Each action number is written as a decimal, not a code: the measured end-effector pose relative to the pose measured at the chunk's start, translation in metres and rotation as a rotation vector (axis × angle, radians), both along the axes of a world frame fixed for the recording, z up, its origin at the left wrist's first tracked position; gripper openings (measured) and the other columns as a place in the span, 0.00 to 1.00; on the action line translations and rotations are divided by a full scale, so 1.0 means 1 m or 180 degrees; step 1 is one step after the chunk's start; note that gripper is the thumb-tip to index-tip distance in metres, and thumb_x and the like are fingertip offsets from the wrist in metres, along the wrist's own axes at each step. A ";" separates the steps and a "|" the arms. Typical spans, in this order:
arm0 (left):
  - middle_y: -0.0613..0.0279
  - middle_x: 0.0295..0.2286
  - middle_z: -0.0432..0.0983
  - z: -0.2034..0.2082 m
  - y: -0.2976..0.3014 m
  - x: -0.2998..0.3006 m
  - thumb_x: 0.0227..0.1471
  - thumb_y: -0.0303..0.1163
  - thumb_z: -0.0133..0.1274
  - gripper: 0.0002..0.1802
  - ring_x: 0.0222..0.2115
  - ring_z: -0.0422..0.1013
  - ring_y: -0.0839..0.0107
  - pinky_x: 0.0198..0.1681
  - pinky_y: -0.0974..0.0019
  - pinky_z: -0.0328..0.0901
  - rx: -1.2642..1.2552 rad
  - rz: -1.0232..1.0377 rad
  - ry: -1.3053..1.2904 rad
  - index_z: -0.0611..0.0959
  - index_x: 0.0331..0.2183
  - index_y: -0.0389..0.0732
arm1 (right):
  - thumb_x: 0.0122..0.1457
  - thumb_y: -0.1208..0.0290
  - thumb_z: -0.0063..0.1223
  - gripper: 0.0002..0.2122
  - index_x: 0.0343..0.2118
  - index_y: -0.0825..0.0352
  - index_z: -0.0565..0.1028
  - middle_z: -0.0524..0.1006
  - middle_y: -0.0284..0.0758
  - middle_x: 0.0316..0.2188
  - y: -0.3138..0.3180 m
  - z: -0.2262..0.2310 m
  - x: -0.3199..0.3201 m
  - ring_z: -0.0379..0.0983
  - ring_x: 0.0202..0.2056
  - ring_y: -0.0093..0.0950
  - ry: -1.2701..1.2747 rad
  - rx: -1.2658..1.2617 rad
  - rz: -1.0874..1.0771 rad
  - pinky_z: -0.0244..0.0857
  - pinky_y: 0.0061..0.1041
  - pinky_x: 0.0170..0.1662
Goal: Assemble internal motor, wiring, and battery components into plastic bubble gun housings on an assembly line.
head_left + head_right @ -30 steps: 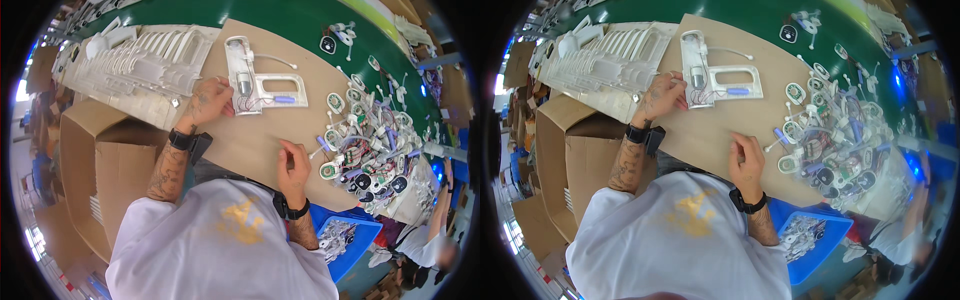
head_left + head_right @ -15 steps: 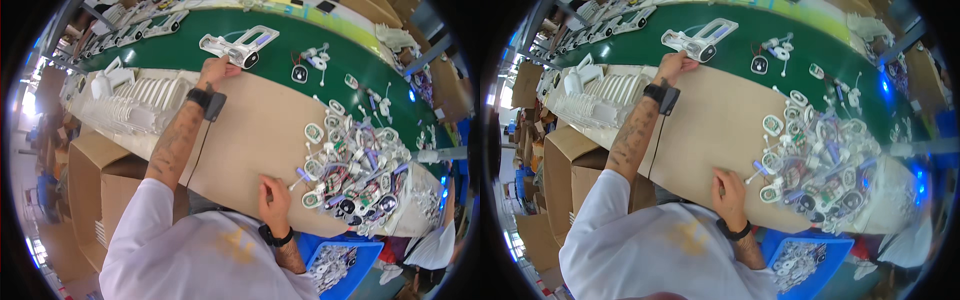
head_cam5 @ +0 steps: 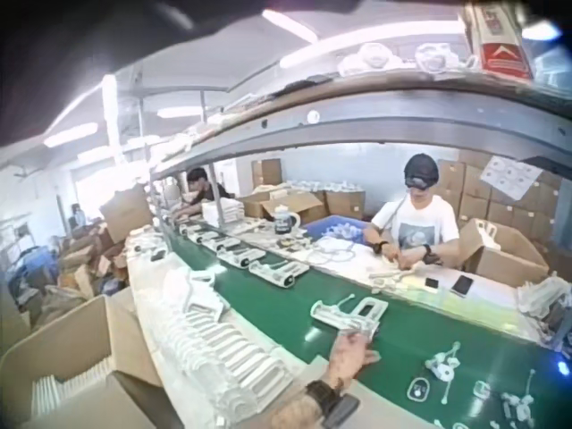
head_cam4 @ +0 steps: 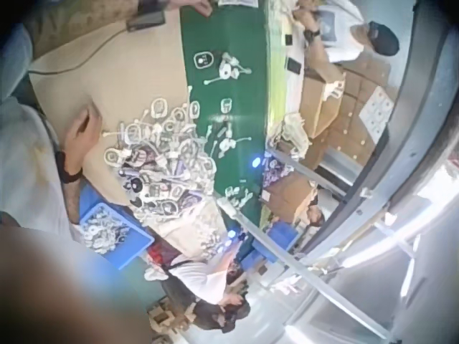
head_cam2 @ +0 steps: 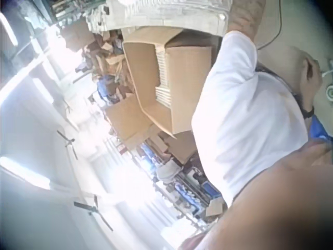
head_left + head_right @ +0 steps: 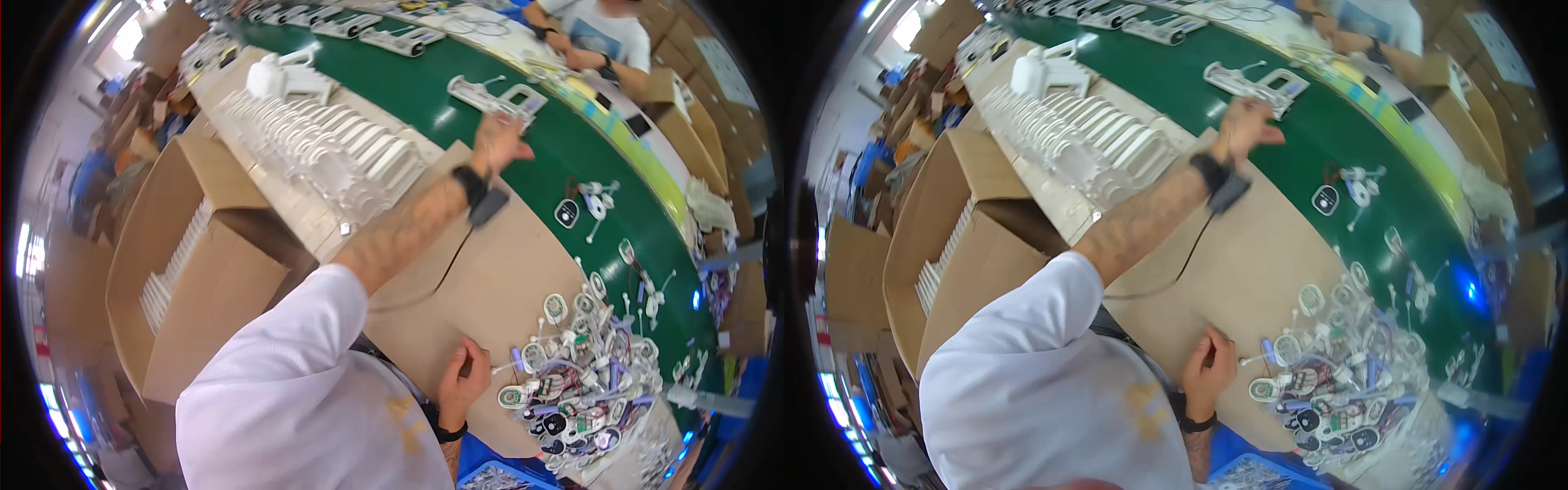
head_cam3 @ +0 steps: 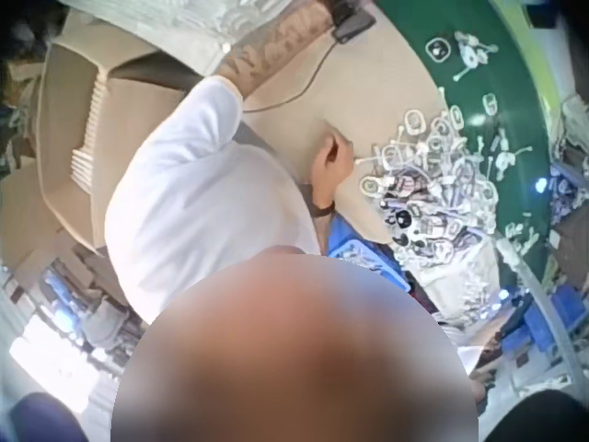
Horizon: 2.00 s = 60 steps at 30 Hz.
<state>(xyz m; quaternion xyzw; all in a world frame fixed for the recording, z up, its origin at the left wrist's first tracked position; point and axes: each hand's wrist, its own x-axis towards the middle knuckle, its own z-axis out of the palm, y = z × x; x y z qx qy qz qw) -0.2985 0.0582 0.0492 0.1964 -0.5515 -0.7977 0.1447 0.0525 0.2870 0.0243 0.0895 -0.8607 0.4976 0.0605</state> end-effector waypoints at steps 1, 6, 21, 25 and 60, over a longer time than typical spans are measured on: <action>0.49 0.42 0.84 0.012 -0.009 0.032 0.68 0.38 0.61 0.17 0.38 0.86 0.56 0.46 0.41 0.81 -0.0285 -0.0423 0.0371 0.84 0.51 0.38 | 0.70 0.77 0.58 0.10 0.51 0.70 0.84 0.81 0.39 0.35 -0.005 0.001 -0.004 0.77 0.33 0.32 0.0020 -0.0056 0.0166 0.70 0.29 0.36; 0.54 0.51 0.81 0.087 -0.117 0.253 0.53 0.43 0.71 0.27 0.64 0.72 0.48 0.75 0.29 0.52 -0.5350 -0.1075 0.1613 0.85 0.51 0.43 | 0.72 0.77 0.57 0.10 0.51 0.70 0.84 0.80 0.37 0.35 -0.019 0.006 -0.007 0.77 0.34 0.27 0.0115 -0.0202 0.0455 0.70 0.27 0.37; 0.51 0.49 0.74 0.094 -0.102 0.307 0.50 0.41 0.68 0.34 0.51 0.70 0.54 0.49 0.52 0.66 -0.6270 -0.1050 0.0048 0.82 0.57 0.38 | 0.76 0.68 0.59 0.16 0.61 0.69 0.79 0.83 0.37 0.45 -0.055 0.032 -0.001 0.80 0.43 0.26 -0.1161 -0.1594 0.0699 0.75 0.27 0.45; 0.47 0.54 0.75 0.026 -0.049 0.329 0.54 0.42 0.70 0.33 0.54 0.72 0.48 0.52 0.47 0.71 -0.5318 -0.0801 0.0484 0.81 0.56 0.37 | 0.78 0.65 0.58 0.20 0.66 0.71 0.75 0.82 0.46 0.53 -0.092 0.056 -0.046 0.81 0.53 0.33 -0.1050 -0.1961 0.0597 0.77 0.32 0.53; 0.46 0.53 0.83 0.118 -0.059 0.186 0.67 0.38 0.64 0.23 0.53 0.80 0.47 0.59 0.53 0.74 -0.3156 -0.0615 0.1691 0.83 0.58 0.36 | 0.61 0.61 0.75 0.17 0.45 0.69 0.87 0.80 0.33 0.25 -0.042 0.224 -0.322 0.75 0.28 0.23 0.1099 0.0845 0.0464 0.71 0.27 0.34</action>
